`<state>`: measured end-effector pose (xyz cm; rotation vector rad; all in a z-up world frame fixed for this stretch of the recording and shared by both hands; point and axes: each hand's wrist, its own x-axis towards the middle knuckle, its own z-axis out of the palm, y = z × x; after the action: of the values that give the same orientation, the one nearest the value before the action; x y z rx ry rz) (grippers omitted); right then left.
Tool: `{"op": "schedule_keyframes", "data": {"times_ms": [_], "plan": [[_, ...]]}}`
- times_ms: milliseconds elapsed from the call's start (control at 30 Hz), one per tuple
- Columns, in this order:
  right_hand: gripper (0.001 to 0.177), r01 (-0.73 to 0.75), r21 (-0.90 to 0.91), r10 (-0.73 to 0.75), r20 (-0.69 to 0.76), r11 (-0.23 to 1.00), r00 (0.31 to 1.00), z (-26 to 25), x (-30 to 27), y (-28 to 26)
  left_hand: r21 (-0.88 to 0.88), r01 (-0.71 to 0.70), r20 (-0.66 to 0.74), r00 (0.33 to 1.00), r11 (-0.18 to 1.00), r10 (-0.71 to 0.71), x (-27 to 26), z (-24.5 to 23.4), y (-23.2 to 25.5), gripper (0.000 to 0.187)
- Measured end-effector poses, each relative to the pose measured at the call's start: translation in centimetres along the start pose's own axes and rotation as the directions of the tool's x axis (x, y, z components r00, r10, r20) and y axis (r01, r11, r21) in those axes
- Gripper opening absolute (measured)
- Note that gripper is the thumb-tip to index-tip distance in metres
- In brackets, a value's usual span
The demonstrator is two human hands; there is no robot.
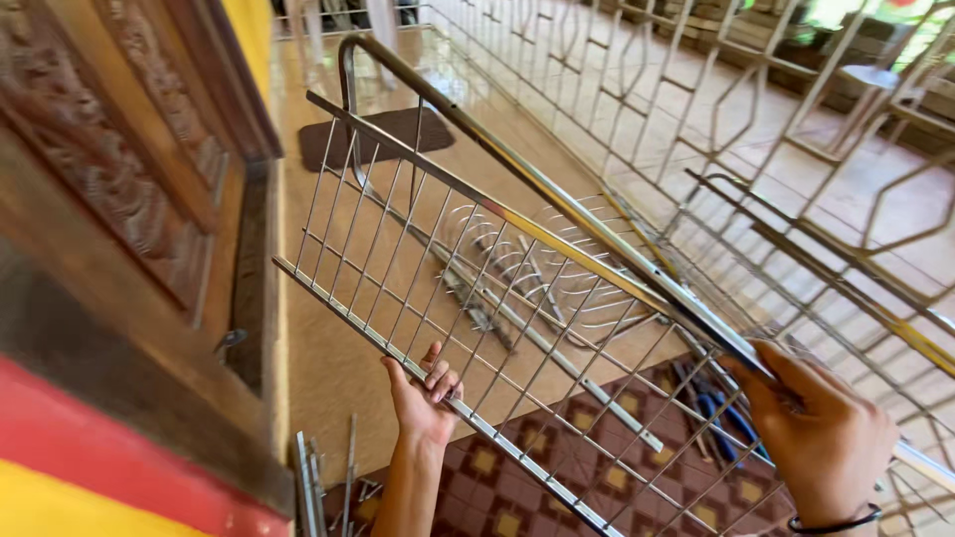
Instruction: The person assembles a metal dish rack by inserting screws and tightening them with a screwdriver. They then attach a wire grid shelf to the assembled rack.
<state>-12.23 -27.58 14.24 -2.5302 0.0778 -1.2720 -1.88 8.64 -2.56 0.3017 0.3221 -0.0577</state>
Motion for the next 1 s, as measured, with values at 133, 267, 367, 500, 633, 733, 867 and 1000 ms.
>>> {"op": "schedule_keyframes", "data": {"times_ms": [133, 267, 367, 500, 633, 733, 867, 1000], "plan": [[0.032, 0.028, -0.029, -0.023, 0.152, 0.999, 0.988, 2.5, -1.0, -3.8, 0.024, -0.077, -0.120, 0.990, 0.997, 0.079, 0.6, -3.8, 4.3, 0.083], [0.036, 0.071, -0.041, -0.058, 0.267, 0.997, 0.962, 4.6, -2.2, -6.2, 0.072, -0.075, -0.202, 0.976, 0.995, 0.088, 1.7, -7.3, 7.1, 0.089], [0.039, 0.096, -0.071, -0.067, 0.331, 0.993, 0.941, 6.5, -2.9, -7.3, 0.072, -0.040, -0.210, 0.976, 0.997, 0.054, 2.7, -9.7, 8.6, 0.097], [0.044, 0.089, -0.243, 0.081, 0.609, 0.966, 0.789, 10.0, -2.6, -7.6, 0.104, -0.019, -0.253, 0.966, 0.994, 0.045, 4.5, -12.7, 9.8, 0.097], [0.046, 0.035, -0.159, 0.073, 0.624, 0.987, 0.778, 13.6, -3.1, -7.8, 0.120, -0.055, -0.379, 0.920, 0.991, 0.097, 6.7, -15.5, 10.6, 0.072], [0.048, -0.083, -0.139, 0.155, 0.661, 0.987, 0.734, 15.3, -3.7, -7.4, 0.128, -0.063, -0.359, 0.927, 0.990, 0.106, 9.6, -17.3, 11.1, 0.068], [0.043, -0.039, -0.067, 0.072, 0.608, 0.997, 0.791, 16.2, -4.1, -7.7, 0.164, -0.121, -0.357, 0.918, 0.979, 0.173, 13.9, -20.2, 10.4, 0.061], [0.040, -0.047, -0.038, 0.061, 0.634, 0.998, 0.771, 15.5, -3.1, -10.0, 0.203, -0.046, -0.385, 0.915, 0.978, 0.123, 16.0, -22.7, 9.4, 0.045]]}}
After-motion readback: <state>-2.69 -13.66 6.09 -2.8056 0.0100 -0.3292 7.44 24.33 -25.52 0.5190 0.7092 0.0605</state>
